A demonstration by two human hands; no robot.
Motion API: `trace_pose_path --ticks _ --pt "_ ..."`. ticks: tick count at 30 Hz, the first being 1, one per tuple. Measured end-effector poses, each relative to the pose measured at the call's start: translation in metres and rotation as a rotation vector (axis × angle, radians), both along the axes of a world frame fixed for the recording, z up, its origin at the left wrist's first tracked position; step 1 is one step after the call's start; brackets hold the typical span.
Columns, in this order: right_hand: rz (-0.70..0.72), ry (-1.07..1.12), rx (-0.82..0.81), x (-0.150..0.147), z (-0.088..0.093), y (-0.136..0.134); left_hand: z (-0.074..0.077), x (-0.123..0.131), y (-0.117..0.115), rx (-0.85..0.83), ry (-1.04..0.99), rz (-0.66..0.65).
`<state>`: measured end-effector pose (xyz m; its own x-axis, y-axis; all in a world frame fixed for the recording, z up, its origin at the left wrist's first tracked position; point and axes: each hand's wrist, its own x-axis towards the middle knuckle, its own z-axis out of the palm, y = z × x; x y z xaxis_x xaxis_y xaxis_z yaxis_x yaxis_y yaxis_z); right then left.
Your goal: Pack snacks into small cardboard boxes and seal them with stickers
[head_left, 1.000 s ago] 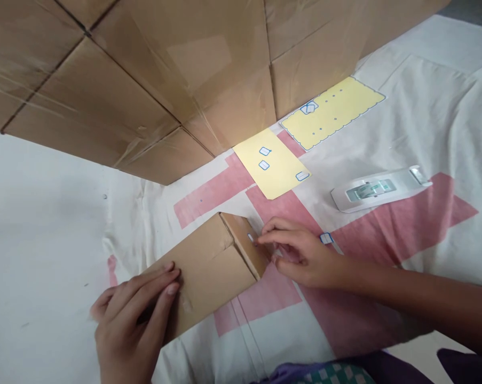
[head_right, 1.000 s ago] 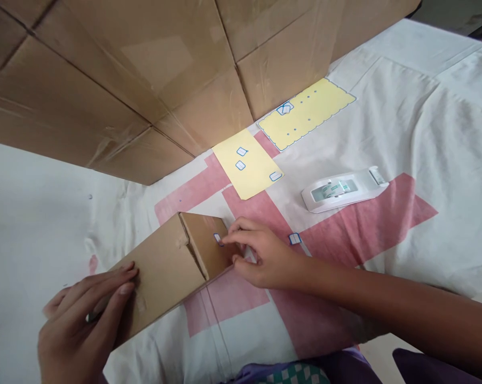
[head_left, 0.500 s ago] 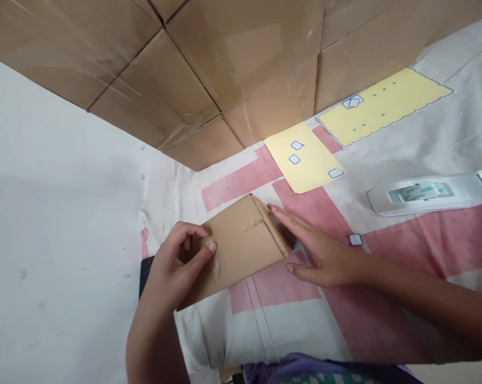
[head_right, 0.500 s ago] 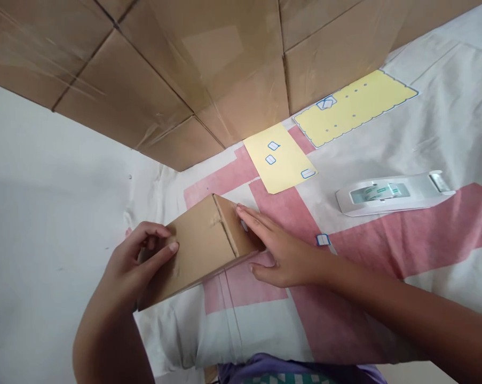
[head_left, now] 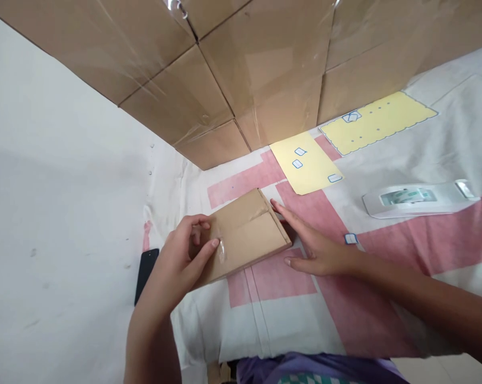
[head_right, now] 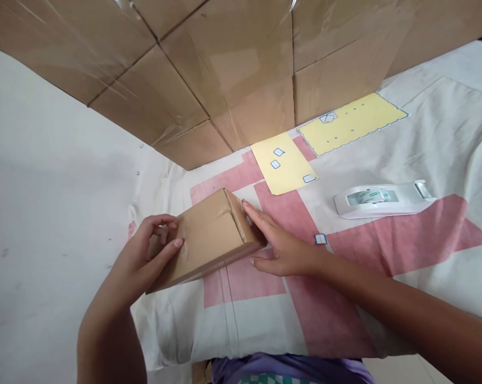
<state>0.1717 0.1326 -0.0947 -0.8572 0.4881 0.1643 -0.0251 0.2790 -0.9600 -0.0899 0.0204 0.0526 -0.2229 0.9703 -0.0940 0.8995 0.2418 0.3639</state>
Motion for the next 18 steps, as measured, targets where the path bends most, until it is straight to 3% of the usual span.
trace_pose_path --ticks 3,8,14,18 --pt "0.011 -0.014 -0.004 0.0 0.0 -0.001 0.0 0.007 -0.023 0.11 0.122 -0.156" --pt "0.006 -0.03 -0.01 -0.001 0.009 0.007 -0.023 0.013 -0.052 0.247 0.281 -0.351" --pt "0.098 -0.097 0.12 -0.008 0.038 0.036 -0.041 -0.005 -0.061 0.316 0.386 -0.488" --pt "0.062 -0.093 0.193 -0.008 0.054 0.031 -0.042 0.0 -0.063 0.469 0.397 -0.58"
